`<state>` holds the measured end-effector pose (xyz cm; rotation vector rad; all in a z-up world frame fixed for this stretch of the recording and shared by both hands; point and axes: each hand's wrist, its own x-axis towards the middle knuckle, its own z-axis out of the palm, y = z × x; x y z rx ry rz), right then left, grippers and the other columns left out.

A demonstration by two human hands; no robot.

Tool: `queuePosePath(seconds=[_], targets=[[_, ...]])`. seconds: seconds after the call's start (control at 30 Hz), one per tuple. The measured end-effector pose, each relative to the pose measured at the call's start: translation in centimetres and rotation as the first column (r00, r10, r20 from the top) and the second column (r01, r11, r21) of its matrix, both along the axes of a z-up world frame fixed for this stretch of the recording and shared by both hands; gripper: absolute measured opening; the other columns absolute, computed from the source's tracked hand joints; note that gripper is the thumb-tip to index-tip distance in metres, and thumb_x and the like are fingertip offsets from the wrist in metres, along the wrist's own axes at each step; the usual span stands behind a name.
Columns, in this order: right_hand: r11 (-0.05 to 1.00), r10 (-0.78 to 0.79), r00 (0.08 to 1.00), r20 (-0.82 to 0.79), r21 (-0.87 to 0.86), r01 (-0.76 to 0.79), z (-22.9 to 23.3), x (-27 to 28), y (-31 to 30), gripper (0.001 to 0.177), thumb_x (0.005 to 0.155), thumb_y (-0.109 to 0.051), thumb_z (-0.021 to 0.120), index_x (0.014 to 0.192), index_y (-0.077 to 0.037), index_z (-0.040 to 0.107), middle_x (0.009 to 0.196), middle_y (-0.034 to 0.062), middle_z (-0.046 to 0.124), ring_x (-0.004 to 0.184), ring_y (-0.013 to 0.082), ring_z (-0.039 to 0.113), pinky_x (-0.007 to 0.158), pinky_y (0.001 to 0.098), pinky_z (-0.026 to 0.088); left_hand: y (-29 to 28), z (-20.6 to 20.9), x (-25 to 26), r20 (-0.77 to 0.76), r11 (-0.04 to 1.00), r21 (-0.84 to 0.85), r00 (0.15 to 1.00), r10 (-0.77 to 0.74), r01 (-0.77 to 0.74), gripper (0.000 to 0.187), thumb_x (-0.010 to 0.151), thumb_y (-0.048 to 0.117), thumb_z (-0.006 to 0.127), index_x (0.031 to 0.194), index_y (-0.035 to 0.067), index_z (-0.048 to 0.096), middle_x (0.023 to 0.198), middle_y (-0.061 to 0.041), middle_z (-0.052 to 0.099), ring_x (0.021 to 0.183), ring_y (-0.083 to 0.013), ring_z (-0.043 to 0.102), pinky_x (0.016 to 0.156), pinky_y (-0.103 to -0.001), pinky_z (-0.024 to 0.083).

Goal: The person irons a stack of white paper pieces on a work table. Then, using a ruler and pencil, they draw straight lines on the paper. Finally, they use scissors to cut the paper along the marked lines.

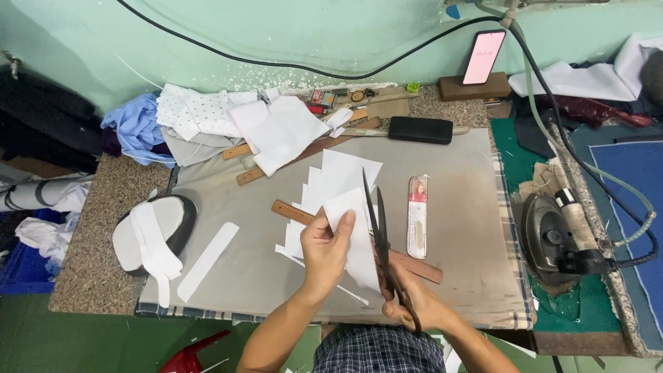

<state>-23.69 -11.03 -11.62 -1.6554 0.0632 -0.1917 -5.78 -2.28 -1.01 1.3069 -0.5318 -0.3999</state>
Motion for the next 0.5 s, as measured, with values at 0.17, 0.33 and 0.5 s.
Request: queuePosePath(seconds=[0.17,0.33,0.5], targets=[[1.0,0.025,1.0,-0.009,0.007,-0.025,3.1,-0.2,1.3,0.033,0.103,-0.034,0.051,0.118,-0.005,0.045,0.079,-0.0009,0.039,0.062,0.0104,0.032,0.057,0.0287,0.036,-0.6,-1.1,0.5,-0.019,0.993,-0.032,0.994,0.111,-0.112,0.015,0.094,0.015,0.075,0.083,0.006,0.073,0.072,0.004,0.067,0.066,-0.0041,0.053,0.058,-0.023,0.047],[0.986,-0.067,0.995,-0.074,-0.154,0.055,2.5,-0.7,2.4,0.041,0.104,-0.05,0.049,0.09,-0.012,0.045,0.065,-0.0043,0.039,0.054,0.0116,0.034,0.051,0.0323,0.034,-0.8,-1.7,0.3,0.052,0.981,-0.017,0.98,0.193,-0.193,0.035,0.092,0.015,0.076,0.065,0.013,0.054,0.062,0.009,0.05,0.062,-0.0033,0.042,0.055,-0.023,0.038],[0.991,-0.109,0.985,-0.134,-0.093,0.097,3.5,-0.7,3.1,0.046,0.102,-0.051,0.048,0.102,-0.006,0.056,0.048,-0.0112,0.035,0.043,0.0056,0.035,0.044,0.0283,0.035,-0.8,-1.9,0.1,0.094,0.979,-0.056,0.975,0.202,-0.198,0.039,0.093,0.012,0.075,0.063,0.013,0.049,0.062,0.008,0.049,0.062,-0.0029,0.041,0.054,-0.023,0.037]])
